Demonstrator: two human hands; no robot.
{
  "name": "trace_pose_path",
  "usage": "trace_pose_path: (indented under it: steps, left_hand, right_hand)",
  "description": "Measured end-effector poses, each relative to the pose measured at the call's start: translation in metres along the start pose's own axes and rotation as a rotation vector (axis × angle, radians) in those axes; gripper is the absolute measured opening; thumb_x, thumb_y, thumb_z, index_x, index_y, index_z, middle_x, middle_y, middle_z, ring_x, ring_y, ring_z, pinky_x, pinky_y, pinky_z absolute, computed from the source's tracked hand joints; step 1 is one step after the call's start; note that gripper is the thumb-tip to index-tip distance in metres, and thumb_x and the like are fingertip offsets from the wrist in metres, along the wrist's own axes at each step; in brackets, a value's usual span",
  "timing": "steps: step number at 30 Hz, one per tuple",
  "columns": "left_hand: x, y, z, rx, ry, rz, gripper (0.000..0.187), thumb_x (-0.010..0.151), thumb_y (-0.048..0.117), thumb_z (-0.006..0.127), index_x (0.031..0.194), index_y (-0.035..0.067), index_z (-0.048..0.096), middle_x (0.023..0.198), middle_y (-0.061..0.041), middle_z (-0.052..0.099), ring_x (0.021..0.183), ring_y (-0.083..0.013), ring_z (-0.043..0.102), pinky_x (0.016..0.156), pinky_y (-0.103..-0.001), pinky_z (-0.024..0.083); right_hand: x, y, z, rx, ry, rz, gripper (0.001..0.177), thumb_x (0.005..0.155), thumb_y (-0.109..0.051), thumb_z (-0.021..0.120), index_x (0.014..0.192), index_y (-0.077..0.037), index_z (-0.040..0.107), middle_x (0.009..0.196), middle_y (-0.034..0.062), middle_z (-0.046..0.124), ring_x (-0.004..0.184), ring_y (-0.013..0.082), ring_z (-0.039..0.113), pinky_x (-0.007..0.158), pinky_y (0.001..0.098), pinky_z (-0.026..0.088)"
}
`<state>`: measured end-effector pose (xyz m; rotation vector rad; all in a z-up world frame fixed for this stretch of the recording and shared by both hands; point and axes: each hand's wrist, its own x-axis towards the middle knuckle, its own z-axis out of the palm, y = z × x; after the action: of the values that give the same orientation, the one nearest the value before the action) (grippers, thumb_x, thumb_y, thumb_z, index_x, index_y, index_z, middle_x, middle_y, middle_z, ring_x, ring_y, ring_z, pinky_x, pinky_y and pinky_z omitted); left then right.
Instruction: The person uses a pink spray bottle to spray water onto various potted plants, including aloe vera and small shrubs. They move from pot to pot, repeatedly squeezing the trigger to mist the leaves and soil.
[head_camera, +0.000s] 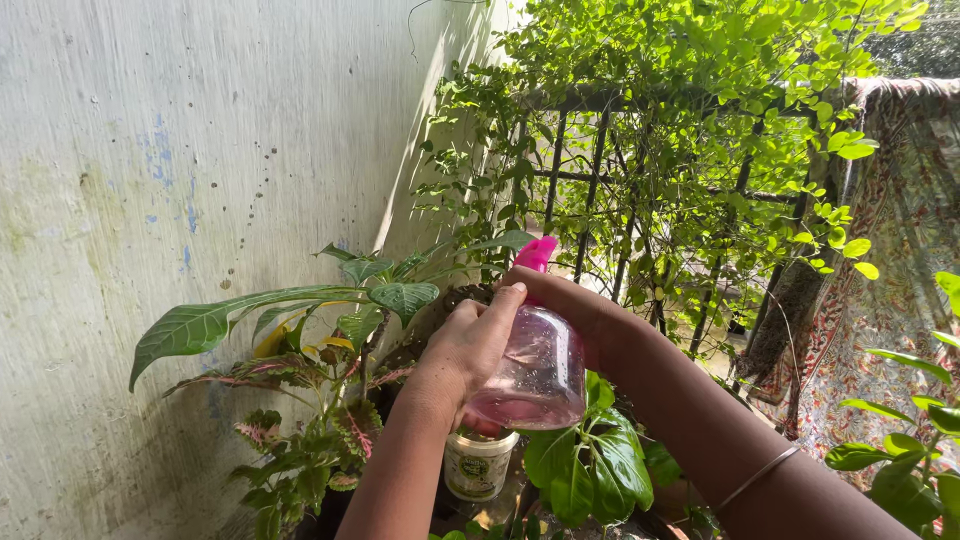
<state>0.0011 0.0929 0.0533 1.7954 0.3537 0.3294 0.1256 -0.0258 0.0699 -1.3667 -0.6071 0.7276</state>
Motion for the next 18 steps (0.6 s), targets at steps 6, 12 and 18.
trace_pose_path:
  steps: [6, 12, 18]
  left_hand:
    - [0.005, 0.011, 0.029, -0.020, 0.015, 0.069, 0.090, 0.079, 0.073, 0.056, 0.134, 0.002, 0.059, 0.136, -0.021, 0.062, 0.124, -0.0291, 0.064, 0.106, -0.042, 0.048]
    - [0.000, 0.034, 0.083, -0.136, -0.087, 0.079, 0.085, 0.079, 0.073, 0.055, 0.130, 0.005, 0.061, 0.131, -0.016, 0.063, 0.119, -0.0251, 0.063, 0.103, -0.040, 0.047]
    - [-0.005, 0.046, 0.122, -0.202, -0.150, 0.029, 0.084, 0.079, 0.071, 0.053, 0.131, 0.005, 0.056, 0.124, -0.020, 0.069, 0.114, -0.0285, 0.070, 0.097, -0.043, 0.056]
  right_hand:
    - [-0.038, -0.021, -0.003, -0.012, 0.145, 0.039, 0.023, 0.087, -0.032, 0.068, 0.091, -0.010, 0.067, 0.074, 0.0051, 0.069, 0.059, 0.0163, 0.068, 0.060, 0.0348, 0.061]
    - [-0.074, -0.049, -0.040, -0.220, 0.341, -0.019, 0.022, 0.085, -0.028, 0.068, 0.092, -0.008, 0.067, 0.075, 0.0058, 0.068, 0.059, 0.0174, 0.067, 0.058, 0.0353, 0.060]
    - [-0.101, -0.054, -0.074, -0.214, 0.386, -0.078, 0.025, 0.083, -0.026, 0.071, 0.094, -0.005, 0.066, 0.077, 0.0058, 0.067, 0.062, 0.0166, 0.067, 0.061, 0.0351, 0.060]
